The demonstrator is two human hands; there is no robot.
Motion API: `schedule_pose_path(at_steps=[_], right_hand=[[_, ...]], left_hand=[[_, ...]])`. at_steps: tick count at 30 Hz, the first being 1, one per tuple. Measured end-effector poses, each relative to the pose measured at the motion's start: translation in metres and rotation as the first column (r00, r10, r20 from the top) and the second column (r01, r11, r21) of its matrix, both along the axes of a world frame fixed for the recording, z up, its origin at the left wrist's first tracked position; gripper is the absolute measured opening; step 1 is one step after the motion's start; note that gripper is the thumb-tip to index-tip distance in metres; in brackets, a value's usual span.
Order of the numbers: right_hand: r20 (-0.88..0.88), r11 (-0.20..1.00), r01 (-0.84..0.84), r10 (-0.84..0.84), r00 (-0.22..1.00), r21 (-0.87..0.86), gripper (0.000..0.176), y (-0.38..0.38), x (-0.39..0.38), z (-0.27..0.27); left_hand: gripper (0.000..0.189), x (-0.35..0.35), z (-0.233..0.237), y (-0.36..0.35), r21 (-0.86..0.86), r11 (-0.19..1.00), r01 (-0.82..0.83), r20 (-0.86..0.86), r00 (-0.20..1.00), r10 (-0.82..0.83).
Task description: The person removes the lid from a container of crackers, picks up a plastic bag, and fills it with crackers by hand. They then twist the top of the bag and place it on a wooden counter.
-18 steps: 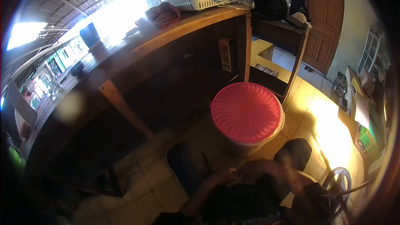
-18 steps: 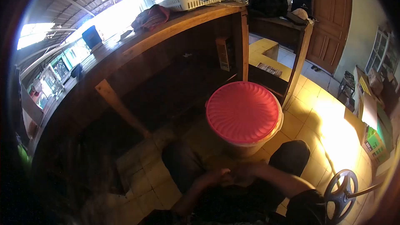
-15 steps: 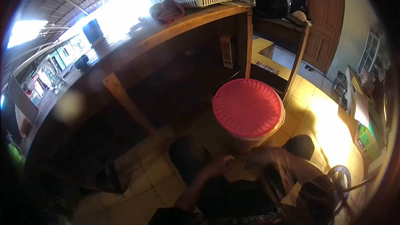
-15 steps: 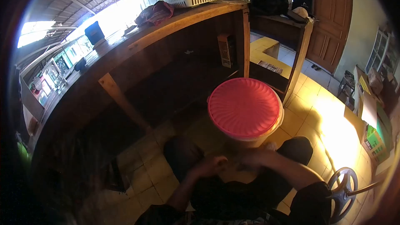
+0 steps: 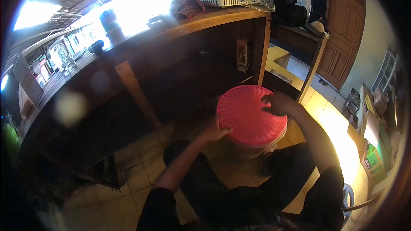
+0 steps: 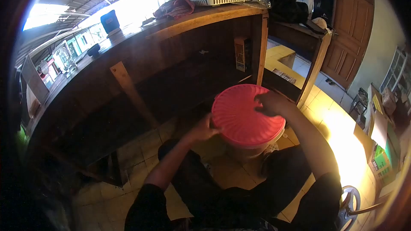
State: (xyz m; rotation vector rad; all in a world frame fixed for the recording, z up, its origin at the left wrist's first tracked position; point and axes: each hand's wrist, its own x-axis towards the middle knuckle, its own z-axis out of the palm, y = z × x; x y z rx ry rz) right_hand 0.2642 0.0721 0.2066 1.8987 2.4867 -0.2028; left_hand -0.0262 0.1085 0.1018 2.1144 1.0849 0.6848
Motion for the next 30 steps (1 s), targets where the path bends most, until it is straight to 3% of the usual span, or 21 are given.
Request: schedule_pose_path(at_steps=[1, 3, 5, 6, 9, 10, 11, 13, 15, 16, 19, 21, 22, 24, 25, 27, 28, 30], right_hand=[[-0.006, 1.0, 0.001, -0.001, 1.0, -0.004, 0.045, 0.012, 0.009, -0.006], [0.024, 0.979, 0.179, -0.182, 0.983, 0.097, 0.048, 0.035, 0.027, -0.012], [-0.025, 0.969, 0.243, -0.242, 0.97, 0.055, 0.053, 0.048, 0.041, -0.025], [-0.039, 0.959, 0.28, -0.278, 0.96, 0.05, 0.056, 0.054, 0.05, -0.039], [-0.027, 0.924, 0.382, -0.381, 0.924, 0.005, 0.064, 0.074, 0.075, -0.108], [-0.123, 0.92, 0.391, -0.386, 0.914, 0.017, 0.066, 0.074, 0.082, -0.13], [-0.215, 0.919, 0.393, -0.38, 0.9, 0.021, 0.067, 0.073, 0.086, -0.145], [-0.228, 0.849, 0.49, -0.526, 0.819, -0.2, 0.066, 0.072, 0.082, -0.136], [-0.267, 0.872, 0.45, -0.488, 0.831, -0.193, 0.071, 0.078, 0.083, -0.138], [-0.304, 0.895, 0.408, -0.444, 0.843, -0.179, 0.076, 0.086, 0.084, -0.136], [-0.295, 0.919, 0.366, -0.393, 0.871, -0.146, 0.073, 0.104, 0.083, -0.151], [-0.284, 0.907, 0.404, -0.421, 0.861, -0.121, 0.07, 0.114, 0.082, -0.16], [-0.268, 0.904, 0.419, -0.427, 0.864, -0.09, 0.068, 0.115, 0.081, -0.159], [-0.3, 0.889, 0.451, -0.453, 0.839, -0.082, 0.066, 0.115, 0.079, -0.154], [-0.338, 0.885, 0.459, -0.455, 0.824, -0.071, 0.064, 0.115, 0.077, -0.152], [-0.432, 0.886, 0.462, -0.408, 0.804, 0.023, 0.056, 0.111, 0.076, -0.149], [-0.518, 0.882, 0.456, -0.335, 0.787, 0.121, 0.049, 0.11, 0.078, -0.147], [-0.525, 0.86, 0.481, -0.335, 0.782, 0.168, 0.047, 0.119, 0.084, -0.15]], left_hand=[[0.081, -0.001, 0.01, 0.017, -0.003, 1.0, 0.006, -0.07, 0.998, -0.006], [0.089, -0.001, 0.018, 0.041, 0.007, 1.0, 0.016, -0.143, 0.99, -0.015], [0.092, 0.002, 0.018, 0.062, -0.212, 0.944, -0.251, -0.309, 0.934, 0.179], [0.092, 0.003, 0.008, 0.078, -0.198, 0.95, -0.241, -0.309, 0.935, 0.173], [0.071, -0.006, -0.054, 0.105, -0.006, 0.959, -0.284, -0.318, 0.91, 0.268], [0.061, -0.005, -0.065, 0.111, 0.013, 0.941, -0.338, -0.311, 0.893, 0.325], [0.051, -0.004, -0.056, 0.109, -0.022, 0.956, -0.294, -0.366, 0.892, 0.266], [0.042, -0.005, -0.028, 0.099, -0.045, 0.967, -0.252, -0.419, 0.883, 0.21], [0.041, -0.004, -0.016, 0.09, -0.223, 0.942, -0.251, -0.388, 0.909, 0.15], [0.041, -0.004, -0.017, 0.096, -0.213, 0.945, -0.249, -0.383, 0.911, 0.154], [0.037, -0.012, -0.025, 0.099, -0.236, 0.922, -0.306, -0.255, 0.935, 0.246], [0.027, -0.014, -0.024, 0.094, -0.239, 0.933, -0.268, 0.115, 0.947, 0.301], [0.027, -0.011, -0.015, 0.089, -0.247, 0.938, -0.244, 0.116, 0.953, 0.279], [0.026, -0.007, 0.003, 0.082, -0.435, 0.885, -0.165, 0.318, 0.892, 0.322], [0.026, -0.006, 0.006, 0.08, -0.44, 0.885, -0.149, 0.318, 0.896, 0.309], [0.022, -0.004, 0.007, 0.079, -0.484, 0.874, -0.031, 0.548, 0.768, 0.331], [0.022, -0.006, 0.008, 0.081, -0.488, 0.873, -0.018, 0.552, 0.768, 0.325], [0.021, -0.014, 0.007, 0.088, -0.561, 0.828, -0.011, 0.641, 0.628, 0.442]])
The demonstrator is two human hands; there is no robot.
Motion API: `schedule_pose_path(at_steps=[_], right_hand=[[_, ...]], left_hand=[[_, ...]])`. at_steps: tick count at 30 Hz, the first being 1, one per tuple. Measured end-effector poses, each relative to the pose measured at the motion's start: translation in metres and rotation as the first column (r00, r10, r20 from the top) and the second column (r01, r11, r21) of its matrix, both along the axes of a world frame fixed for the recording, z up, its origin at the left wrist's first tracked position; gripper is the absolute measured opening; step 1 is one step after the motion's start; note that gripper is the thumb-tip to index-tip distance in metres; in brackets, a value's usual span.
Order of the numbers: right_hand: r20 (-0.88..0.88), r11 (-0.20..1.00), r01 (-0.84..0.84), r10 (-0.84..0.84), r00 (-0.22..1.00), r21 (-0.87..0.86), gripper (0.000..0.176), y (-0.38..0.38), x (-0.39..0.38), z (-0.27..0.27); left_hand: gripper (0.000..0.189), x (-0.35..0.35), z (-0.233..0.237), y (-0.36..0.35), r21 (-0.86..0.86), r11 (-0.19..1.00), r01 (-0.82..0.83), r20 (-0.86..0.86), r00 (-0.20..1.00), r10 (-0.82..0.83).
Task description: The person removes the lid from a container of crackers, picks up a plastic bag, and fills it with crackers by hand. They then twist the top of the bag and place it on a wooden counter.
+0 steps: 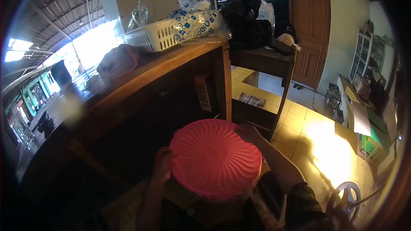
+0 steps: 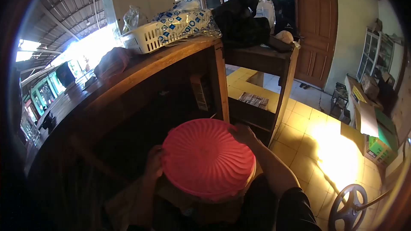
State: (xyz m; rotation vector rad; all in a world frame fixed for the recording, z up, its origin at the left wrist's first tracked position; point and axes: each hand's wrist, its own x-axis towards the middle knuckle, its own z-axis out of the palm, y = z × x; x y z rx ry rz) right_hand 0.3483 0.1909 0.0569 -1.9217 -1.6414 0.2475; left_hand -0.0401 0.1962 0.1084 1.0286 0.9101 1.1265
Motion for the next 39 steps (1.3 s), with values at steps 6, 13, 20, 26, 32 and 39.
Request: schedule_pose_path(at_steps=[6, 13, 20, 26, 32, 39], right_hand=[[-0.25, 0.957, 0.013, 0.063, 0.966, 0.29, 0.039, 0.007, -0.005, -0.003], [-0.191, 0.985, -0.139, 0.156, 0.969, 0.102, 0.042, -0.02, -0.015, 0.033], [-0.269, 0.958, -0.113, 0.186, 0.945, 0.265, 0.033, -0.041, -0.04, 0.062], [-0.285, 0.879, 0.052, 0.097, 0.954, 0.475, 0.03, -0.054, -0.022, 0.139], [0.293, 0.549, -0.056, -0.354, 0.888, 0.834, 0.037, -0.018, 0.087, 0.257], [0.38, 0.859, 0.5, -0.502, 0.777, 0.113, 0.069, 0.021, 0.175, 0.321]], left_hand=[[0.028, -0.02, -0.021, 0.026, 0.047, 0.959, -0.281, -0.045, 0.958, 0.283], [0.042, -0.03, -0.083, 0.073, -0.127, 0.97, -0.209, 0.183, 0.956, 0.23], [0.059, -0.005, -0.04, 0.056, -0.112, 0.953, -0.281, -0.032, 0.96, 0.279], [0.073, 0.005, -0.04, 0.057, -0.181, 0.928, -0.324, -0.219, 0.934, 0.283], [0.096, 0.012, -0.058, 0.066, 0.234, 0.862, -0.45, -0.578, 0.649, 0.496], [0.099, 0.023, -0.034, 0.042, 0.316, 0.884, -0.346, -0.727, 0.51, 0.459]])
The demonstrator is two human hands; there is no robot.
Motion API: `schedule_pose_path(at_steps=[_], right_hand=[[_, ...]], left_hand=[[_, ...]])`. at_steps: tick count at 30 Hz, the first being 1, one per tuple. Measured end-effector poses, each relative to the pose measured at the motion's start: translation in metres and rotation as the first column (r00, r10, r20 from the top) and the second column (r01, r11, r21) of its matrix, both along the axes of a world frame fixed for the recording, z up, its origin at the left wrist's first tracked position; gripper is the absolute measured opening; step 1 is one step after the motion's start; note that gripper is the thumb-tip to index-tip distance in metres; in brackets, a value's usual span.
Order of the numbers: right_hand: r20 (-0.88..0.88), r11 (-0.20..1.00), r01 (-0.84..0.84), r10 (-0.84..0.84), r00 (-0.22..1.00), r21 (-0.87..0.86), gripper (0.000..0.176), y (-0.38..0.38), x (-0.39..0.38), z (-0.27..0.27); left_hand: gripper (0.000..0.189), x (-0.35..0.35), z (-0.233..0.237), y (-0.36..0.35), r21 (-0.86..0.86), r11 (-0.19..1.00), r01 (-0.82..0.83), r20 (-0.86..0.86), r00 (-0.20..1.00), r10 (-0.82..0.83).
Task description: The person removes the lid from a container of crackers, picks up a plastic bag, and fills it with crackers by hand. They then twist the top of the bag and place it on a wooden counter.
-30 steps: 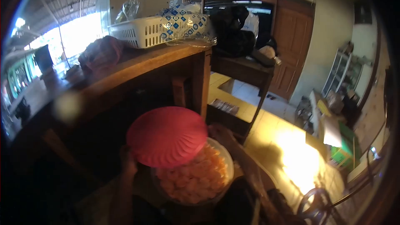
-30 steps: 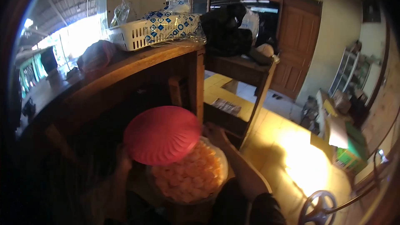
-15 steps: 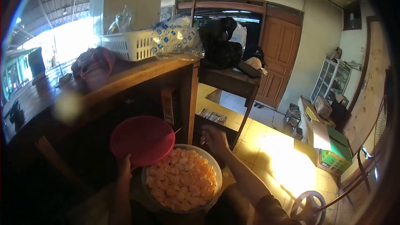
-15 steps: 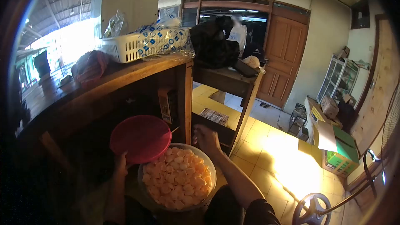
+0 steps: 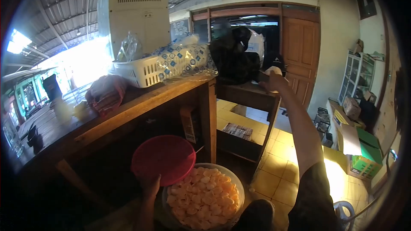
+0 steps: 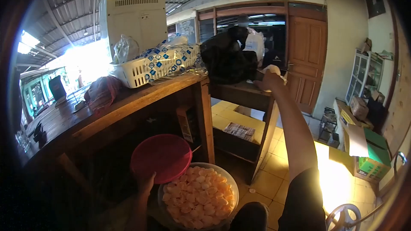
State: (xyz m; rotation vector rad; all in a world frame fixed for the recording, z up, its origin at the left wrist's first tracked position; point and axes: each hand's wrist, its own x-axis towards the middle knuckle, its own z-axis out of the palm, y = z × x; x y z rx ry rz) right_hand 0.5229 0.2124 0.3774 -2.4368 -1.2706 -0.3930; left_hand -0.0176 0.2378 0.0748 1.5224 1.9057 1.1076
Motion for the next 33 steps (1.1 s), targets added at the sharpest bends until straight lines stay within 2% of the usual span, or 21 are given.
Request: schedule_pose_path(at_steps=[1, 3, 4, 5, 7, 8, 10, 11, 13, 14, 16, 20, 21, 22, 23, 25, 26, 28, 29, 32, 33], right_hand=[[-0.005, 1.0, -0.017, 0.017, 1.0, -0.002, 0.069, 0.005, 0.005, 0.007], [-0.073, 0.968, -0.109, 0.094, 0.993, -0.227, 0.075, 0.012, 0.011, 0.016], [-0.086, 0.966, -0.124, 0.107, 0.991, -0.227, 0.075, 0.015, 0.013, 0.018], [-0.065, 0.973, -0.116, 0.105, 0.992, -0.2, 0.072, 0.016, 0.014, 0.019], [-0.068, 0.982, -0.143, 0.135, 0.989, -0.125, 0.07, 0.015, 0.019, 0.017], [-0.076, 0.982, -0.139, 0.13, 0.989, -0.125, 0.07, 0.011, 0.023, 0.015], [0.004, 0.998, -0.054, 0.054, 0.999, 0.012, 0.073, -0.014, 0.005, 0.023], [0.001, 0.999, -0.048, 0.048, 0.999, 0.013, 0.073, -0.013, 0.016, 0.02], [0.025, 0.984, 0.036, -0.041, 0.999, 0.175, 0.075, -0.014, 0.035, 0.017], [0.023, 0.983, 0.047, -0.052, 0.998, 0.175, 0.075, -0.016, 0.045, 0.015], [-0.02, 0.945, -0.036, 0.045, 0.999, 0.326, 0.074, -0.036, 0.038, 0.023], [-0.072, 0.933, -0.077, 0.109, 0.991, 0.35, 0.074, -0.058, 0.022, 0.035], [-0.115, 0.951, -0.134, 0.172, 0.978, 0.278, 0.076, -0.061, 0.017, 0.036], [-0.163, 0.959, -0.194, 0.23, 0.96, 0.208, 0.077, -0.065, 0.009, 0.038], [-0.164, 0.959, -0.19, 0.226, 0.96, 0.208, 0.077, -0.068, 0.0, 0.041], [-0.283, 0.939, -0.341, 0.316, 0.905, -0.039, 0.08, -0.075, -0.017, 0.048], [-0.283, 0.94, -0.339, 0.316, 0.906, -0.034, 0.08, -0.074, -0.014, 0.045], [-0.3, 0.922, -0.363, 0.311, 0.902, -0.135, 0.081, -0.066, -0.002, 0.034], [-0.342, 0.91, -0.401, 0.346, 0.874, -0.106, 0.083, -0.065, 0.004, 0.029], [-0.272, 0.888, -0.444, 0.4, 0.875, -0.123, 0.086, -0.058, 0.008, 0.025], [-0.274, 0.872, -0.449, 0.391, 0.879, -0.197, 0.091, -0.054, 0.009, 0.028]], left_hand=[[0.098, -0.004, -0.005, 0.002, 0.066, 0.994, 0.084, -0.035, 0.996, -0.082], [0.096, -0.01, -0.01, 0.003, 0.07, 0.994, 0.08, -0.071, 0.995, -0.075], [0.093, -0.013, -0.009, 0.001, 0.08, 0.992, 0.094, -0.099, 0.991, -0.086], [0.093, -0.015, -0.008, -0.006, 0.075, 0.994, 0.085, -0.111, 0.991, -0.077], [0.088, -0.017, -0.001, -0.016, 0.252, 0.959, 0.128, -0.196, 0.977, -0.079], [0.088, -0.02, -0.006, -0.013, 0.25, 0.959, 0.135, -0.204, 0.975, -0.084], [0.08, -0.026, -0.012, -0.007, 0.316, 0.934, 0.165, 0.084, 0.976, -0.201], [0.08, -0.028, -0.01, -0.009, 0.316, 0.933, 0.171, 0.08, 0.975, -0.206], [0.083, -0.027, 0.009, -0.021, 0.231, 0.951, 0.203, -0.041, 0.979, -0.199], [0.083, -0.027, 0.009, -0.02, 0.231, 0.949, 0.214, -0.042, 0.977, -0.21], [0.08, -0.027, 0.006, -0.017, 0.203, 0.953, 0.226, -0.062, 0.974, -0.217], [0.077, -0.022, -0.015, -0.002, 0.221, 0.943, 0.248, 0.005, 0.967, -0.255], [0.076, -0.028, -0.036, 0.013, 0.267, 0.895, 0.357, -0.284, 0.917, -0.281], [0.074, -0.027, -0.034, 0.015, 0.277, 0.837, 0.472, -0.551, 0.792, -0.264], [0.074, -0.024, -0.033, 0.013, 0.277, 0.835, 0.476, -0.552, 0.79, -0.267], [0.071, 0.0, 0.006, -0.012, 0.229, 0.909, 0.349, -0.171, 0.933, -0.316], [0.071, 0.003, 0.005, -0.012, 0.233, 0.907, 0.352, -0.174, 0.932, -0.317], [0.069, 0.004, 0.001, -0.009, 0.207, 0.922, 0.327, -0.208, 0.936, -0.285], [0.069, 0.004, 0.002, -0.008, 0.212, 0.922, 0.324, -0.208, 0.937, -0.282], [0.068, 0.006, 0.005, -0.01, 0.196, 0.929, 0.315, -0.192, 0.941, -0.279], [0.068, 0.007, 0.008, -0.012, 0.205, 0.926, 0.317, -0.173, 0.943, -0.284]])
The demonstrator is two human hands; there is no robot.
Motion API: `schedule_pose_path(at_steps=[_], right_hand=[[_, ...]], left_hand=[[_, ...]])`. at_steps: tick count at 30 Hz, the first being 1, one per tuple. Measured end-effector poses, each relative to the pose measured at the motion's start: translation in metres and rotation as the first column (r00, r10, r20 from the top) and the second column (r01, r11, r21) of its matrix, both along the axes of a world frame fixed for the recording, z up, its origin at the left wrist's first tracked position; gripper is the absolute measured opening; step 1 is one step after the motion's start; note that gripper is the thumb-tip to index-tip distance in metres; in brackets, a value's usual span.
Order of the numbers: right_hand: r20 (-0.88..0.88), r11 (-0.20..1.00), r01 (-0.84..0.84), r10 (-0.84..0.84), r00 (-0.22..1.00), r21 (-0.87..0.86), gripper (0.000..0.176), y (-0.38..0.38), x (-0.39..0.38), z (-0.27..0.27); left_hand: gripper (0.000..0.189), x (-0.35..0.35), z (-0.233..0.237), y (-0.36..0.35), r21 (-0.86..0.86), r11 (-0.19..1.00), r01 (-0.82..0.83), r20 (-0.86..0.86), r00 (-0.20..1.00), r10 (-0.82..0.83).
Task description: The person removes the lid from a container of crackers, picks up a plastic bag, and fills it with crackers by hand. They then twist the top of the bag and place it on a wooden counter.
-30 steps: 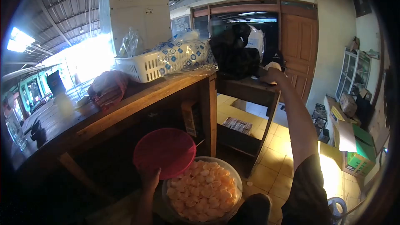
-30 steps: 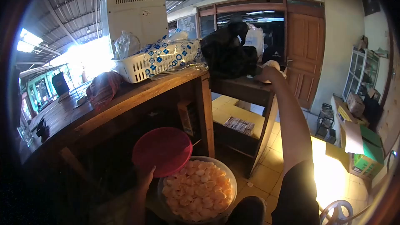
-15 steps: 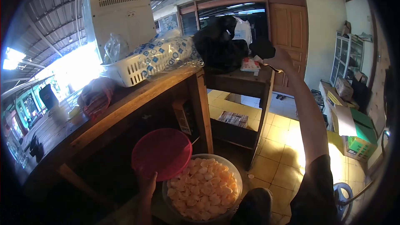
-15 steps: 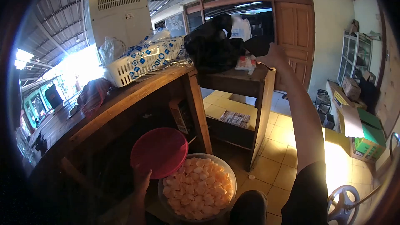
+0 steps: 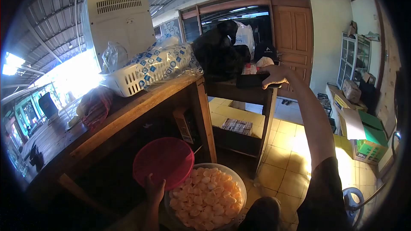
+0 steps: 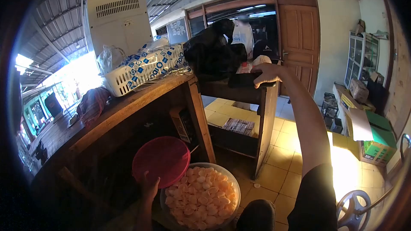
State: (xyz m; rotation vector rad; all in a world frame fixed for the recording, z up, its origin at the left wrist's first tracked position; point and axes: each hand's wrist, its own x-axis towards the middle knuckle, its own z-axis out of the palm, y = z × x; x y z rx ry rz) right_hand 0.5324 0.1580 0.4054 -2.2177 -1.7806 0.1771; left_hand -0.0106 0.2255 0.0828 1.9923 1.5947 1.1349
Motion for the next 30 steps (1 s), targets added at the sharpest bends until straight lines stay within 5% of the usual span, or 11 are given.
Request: schedule_pose_path(at_steps=[10, 12, 18, 30], right_hand=[[0.142, 0.993, 0.078, -0.065, 0.988, -0.092, 0.079, 0.05, -0.028, 0.0], [0.073, 0.946, 0.294, -0.306, 0.949, 0.135, 0.061, 0.067, -0.036, -0.004], [0.234, 0.824, 0.553, -0.565, 0.791, 0.118, 0.045, 0.095, -0.055, -0.007], [0.068, 0.676, 0.686, -0.724, 0.687, 0.268, 0.04, 0.123, -0.044, -0.018]], left_hand=[[0.068, 0.014, 0.008, -0.007, -0.006, 1.0, 0.031, 0.024, 0.999, -0.031], [0.068, 0.019, 0.012, -0.009, -0.025, 0.999, 0.036, 0.03, 0.999, -0.035], [0.067, 0.027, 0.005, -0.007, 0.025, 0.995, 0.092, 0.015, 0.996, -0.092], [0.066, 0.016, 0.014, -0.015, 0.021, 0.992, 0.123, 0.057, 0.991, -0.124]])
